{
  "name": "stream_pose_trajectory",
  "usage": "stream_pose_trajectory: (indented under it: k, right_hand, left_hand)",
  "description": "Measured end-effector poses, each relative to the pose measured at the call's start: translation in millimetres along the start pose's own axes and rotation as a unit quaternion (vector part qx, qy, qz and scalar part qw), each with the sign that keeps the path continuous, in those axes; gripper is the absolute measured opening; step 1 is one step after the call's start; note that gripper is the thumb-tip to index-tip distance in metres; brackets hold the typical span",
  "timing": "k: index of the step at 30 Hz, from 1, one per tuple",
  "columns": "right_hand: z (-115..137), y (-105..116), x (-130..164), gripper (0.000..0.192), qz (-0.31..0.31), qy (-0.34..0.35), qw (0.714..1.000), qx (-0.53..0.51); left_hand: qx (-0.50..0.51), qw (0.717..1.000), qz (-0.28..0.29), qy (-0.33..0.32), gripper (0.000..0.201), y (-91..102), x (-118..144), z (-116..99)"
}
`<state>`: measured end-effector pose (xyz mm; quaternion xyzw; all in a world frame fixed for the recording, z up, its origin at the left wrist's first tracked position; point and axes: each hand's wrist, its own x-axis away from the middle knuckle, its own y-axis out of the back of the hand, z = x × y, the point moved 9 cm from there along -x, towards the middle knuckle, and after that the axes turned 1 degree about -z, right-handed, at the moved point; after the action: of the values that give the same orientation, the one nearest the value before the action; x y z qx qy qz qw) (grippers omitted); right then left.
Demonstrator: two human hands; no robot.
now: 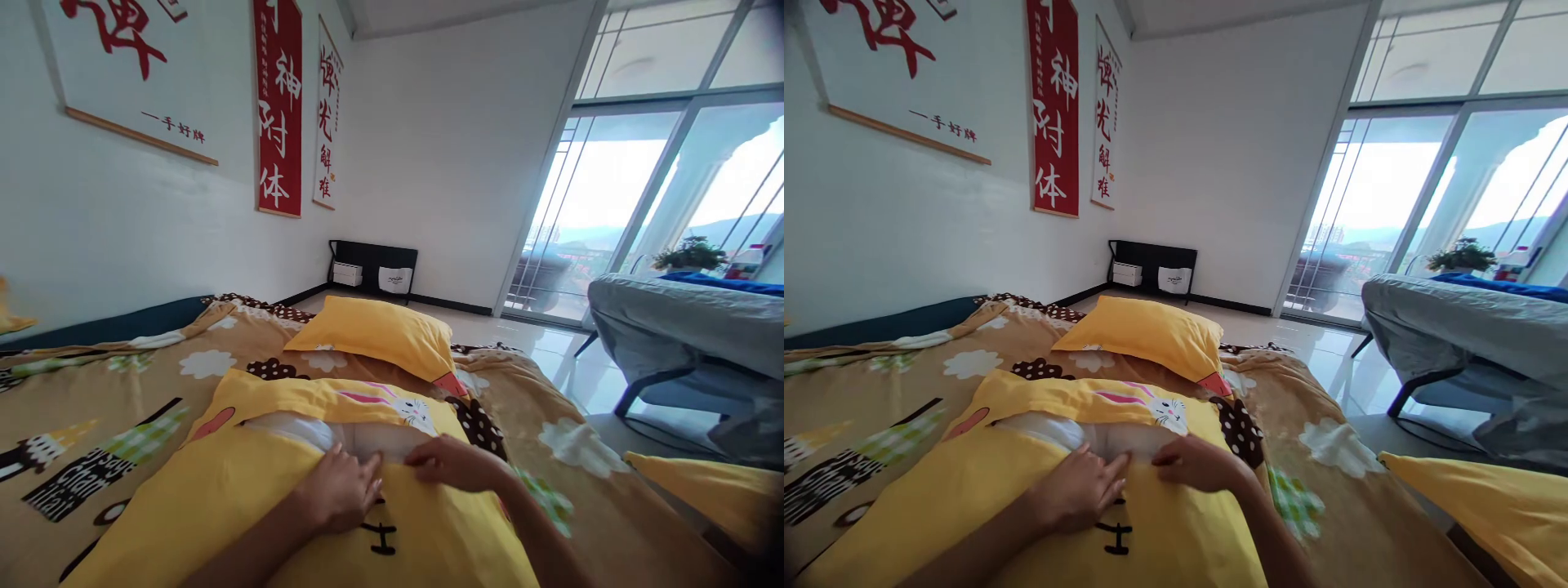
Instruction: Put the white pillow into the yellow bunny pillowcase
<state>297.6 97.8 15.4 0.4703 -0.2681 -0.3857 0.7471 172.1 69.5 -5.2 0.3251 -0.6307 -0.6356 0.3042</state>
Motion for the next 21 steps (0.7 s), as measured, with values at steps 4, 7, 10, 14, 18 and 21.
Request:
stream_pose_trajectory:
  k: [4,7,10,14,18,21]
  right_hand:
    - [-35.7,20.2,-16.1,0.029,-0.144,-0.124,0.982,-0.016]
    - [-59.3,6.6,-17.3,0.032,-0.225,-0.204,0.953,0.003]
    - [-71.1,2.6,-10.6,0.037,-0.28,-0.243,0.927,0.057]
    - [-86.3,21.5,6.8,0.042,-0.307,-0.298,0.895,0.126]
    - [-100.5,37.2,24.9,0.038,-0.352,-0.342,0.871,0.04]
    - [-103.3,40.3,30.5,0.037,-0.375,-0.351,0.857,-0.023]
  left_hand:
    - [-0.08,0.997,0.013,0.004,0.062,13.3,-39.4,-20.7]
    - [-0.125,0.99,-0.007,-0.062,0.043,8.4,-68.3,-45.2]
    - [-0.14,0.977,-0.039,-0.158,0.038,-3.3,-79.6,-66.9]
    - [-0.098,0.976,-0.042,-0.189,0.034,-5.4,-79.9,-70.3]
    - [-0.069,0.979,0.026,-0.191,0.029,-3.0,-87.4,-70.7]
    - [-0.043,0.99,0.04,-0.125,0.036,0.8,-115.1,-62.4]
